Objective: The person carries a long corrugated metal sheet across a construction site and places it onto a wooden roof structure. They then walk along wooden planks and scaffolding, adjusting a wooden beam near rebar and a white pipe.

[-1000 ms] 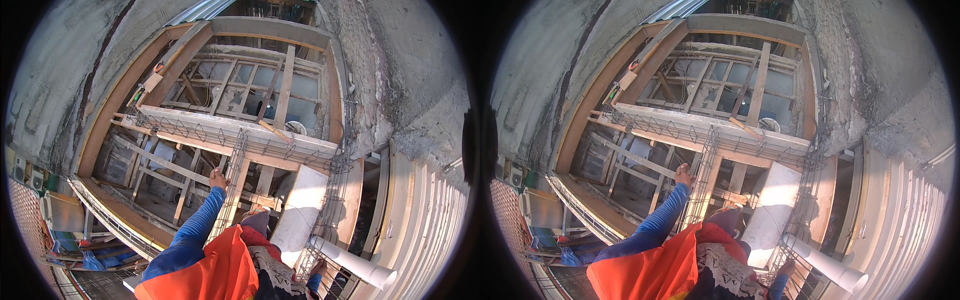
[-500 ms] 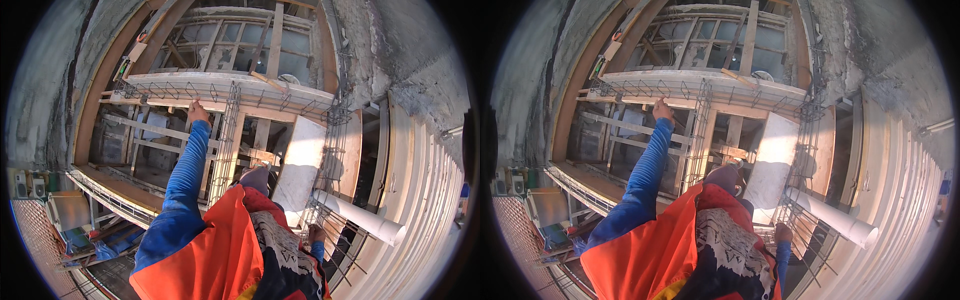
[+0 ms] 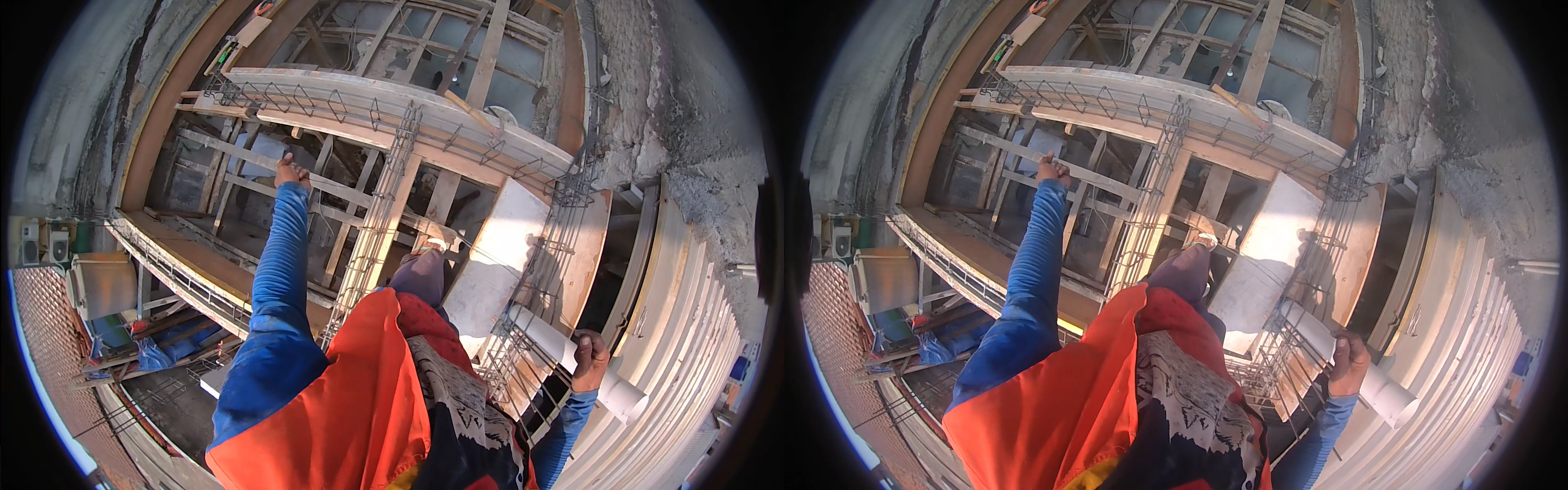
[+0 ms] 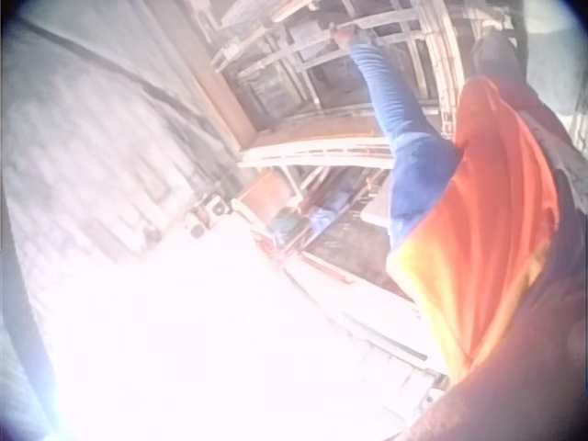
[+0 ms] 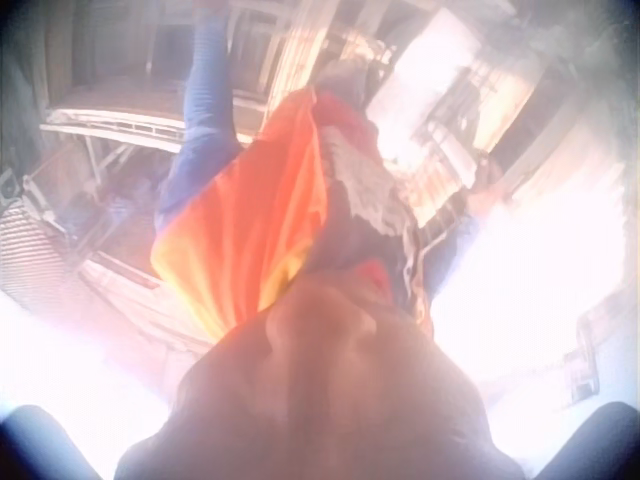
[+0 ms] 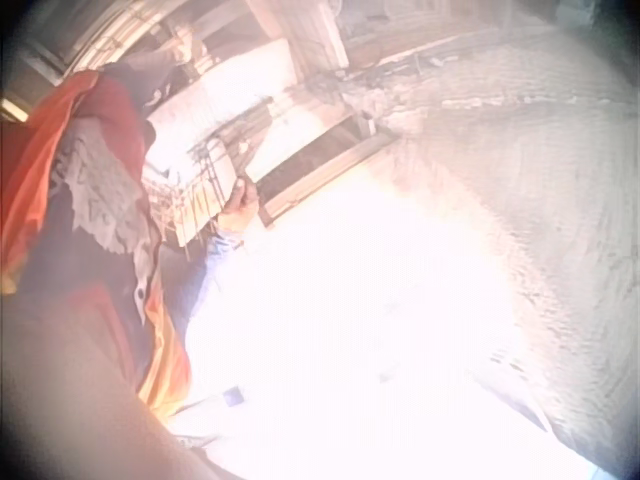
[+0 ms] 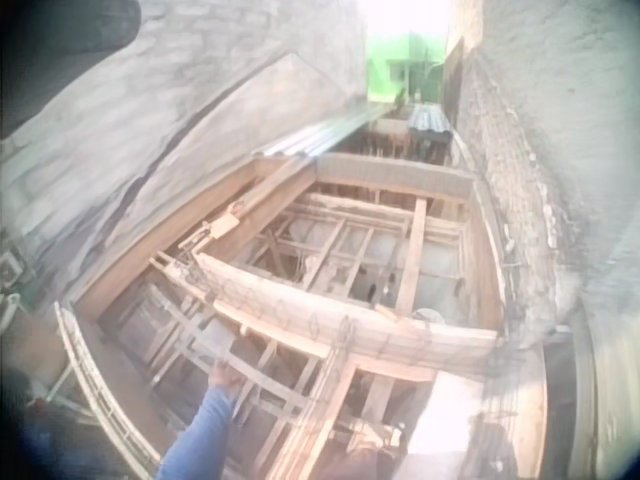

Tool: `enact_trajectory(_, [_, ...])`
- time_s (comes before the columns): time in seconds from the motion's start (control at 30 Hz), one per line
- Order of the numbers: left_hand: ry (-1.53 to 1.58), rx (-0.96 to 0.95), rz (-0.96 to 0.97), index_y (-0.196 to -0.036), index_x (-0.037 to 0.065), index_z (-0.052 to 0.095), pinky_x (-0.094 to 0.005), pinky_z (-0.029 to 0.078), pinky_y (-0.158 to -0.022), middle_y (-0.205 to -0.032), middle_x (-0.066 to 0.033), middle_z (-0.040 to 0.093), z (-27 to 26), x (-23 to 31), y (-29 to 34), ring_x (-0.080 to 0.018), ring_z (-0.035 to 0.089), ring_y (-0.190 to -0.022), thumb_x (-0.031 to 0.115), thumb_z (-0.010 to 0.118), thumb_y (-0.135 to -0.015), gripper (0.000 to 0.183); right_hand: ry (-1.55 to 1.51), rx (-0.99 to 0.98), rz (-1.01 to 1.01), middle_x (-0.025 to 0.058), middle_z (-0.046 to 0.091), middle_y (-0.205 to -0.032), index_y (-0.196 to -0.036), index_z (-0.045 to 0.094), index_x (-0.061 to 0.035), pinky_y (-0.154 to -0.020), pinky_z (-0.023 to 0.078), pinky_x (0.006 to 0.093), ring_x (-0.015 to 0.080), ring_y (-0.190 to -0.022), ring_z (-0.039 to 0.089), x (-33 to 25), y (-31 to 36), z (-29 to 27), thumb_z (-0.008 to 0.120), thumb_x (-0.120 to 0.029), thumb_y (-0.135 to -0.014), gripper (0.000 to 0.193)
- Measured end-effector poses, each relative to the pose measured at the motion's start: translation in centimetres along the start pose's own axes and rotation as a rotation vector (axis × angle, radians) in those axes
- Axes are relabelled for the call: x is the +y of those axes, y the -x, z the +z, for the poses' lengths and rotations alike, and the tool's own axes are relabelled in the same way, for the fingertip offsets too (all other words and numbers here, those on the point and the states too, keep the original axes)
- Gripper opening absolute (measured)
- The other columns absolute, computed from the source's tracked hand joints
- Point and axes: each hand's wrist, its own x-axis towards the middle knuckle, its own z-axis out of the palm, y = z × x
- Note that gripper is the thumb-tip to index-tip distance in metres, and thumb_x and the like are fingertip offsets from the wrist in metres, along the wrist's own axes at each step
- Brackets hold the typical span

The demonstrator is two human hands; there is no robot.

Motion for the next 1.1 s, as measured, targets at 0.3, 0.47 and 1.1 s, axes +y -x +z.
enact_trajectory(0.3, [-0.071, 0.167, 0.103, -0.094, 0.008, 0.06, -0.0267, 0.039, -0.048, -0.06, -0.0002, 0.039, -12.4, 2.9, 4.9, -0.0121, 0.042, -0.052, 0.024, 0.051, -0.095, 0.018, 0.118, -0.102, -0.13, -0.0031, 0.053, -0.068, -0.087, 0.065, -0.0006, -0.058, 0.035, 0.0219, 0.0048, -0.063, 0.043, 6.2, -4.6, 3.9, 0.056, -0.026, -0.094, 0.027])
enact_trajectory(0.47, [-0.071, -0.045, 0.212, -0.115, 0.006, 0.054, -0.0306, 0.05, -0.065, -0.072, -0.0002, 0.045, -10.5, 6.0, 8.4, -0.0126, 0.048, -0.063, 0.022, 0.051, -0.094, 0.026, -0.081, -0.169, -0.034, -0.0094, 0.035, -0.06, -0.094, 0.064, -0.0037, -0.048, 0.019, 0.0214, 0.0011, -0.053, 0.026, 5.3, -8.0, 5.0, 0.055, -0.025, -0.095, 0.024])
enact_trajectory(1.1, [-0.259, -0.565, 0.433, -0.114, 0.003, 0.053, -0.0376, 0.052, -0.084, -0.093, -0.0062, 0.062, 2.1, 11.7, 29.5, -0.0221, 0.062, -0.09, 0.025, 0.052, -0.095, 0.029, 0.18, 0.506, -0.426, 0.0035, 0.061, -0.102, -0.11, 0.062, -0.0063, -0.078, 0.044, 0.0279, 0.0134, -0.088, 0.054, 7.3, -18.0, -1.9, 0.047, -0.035, -0.098, 0.035])
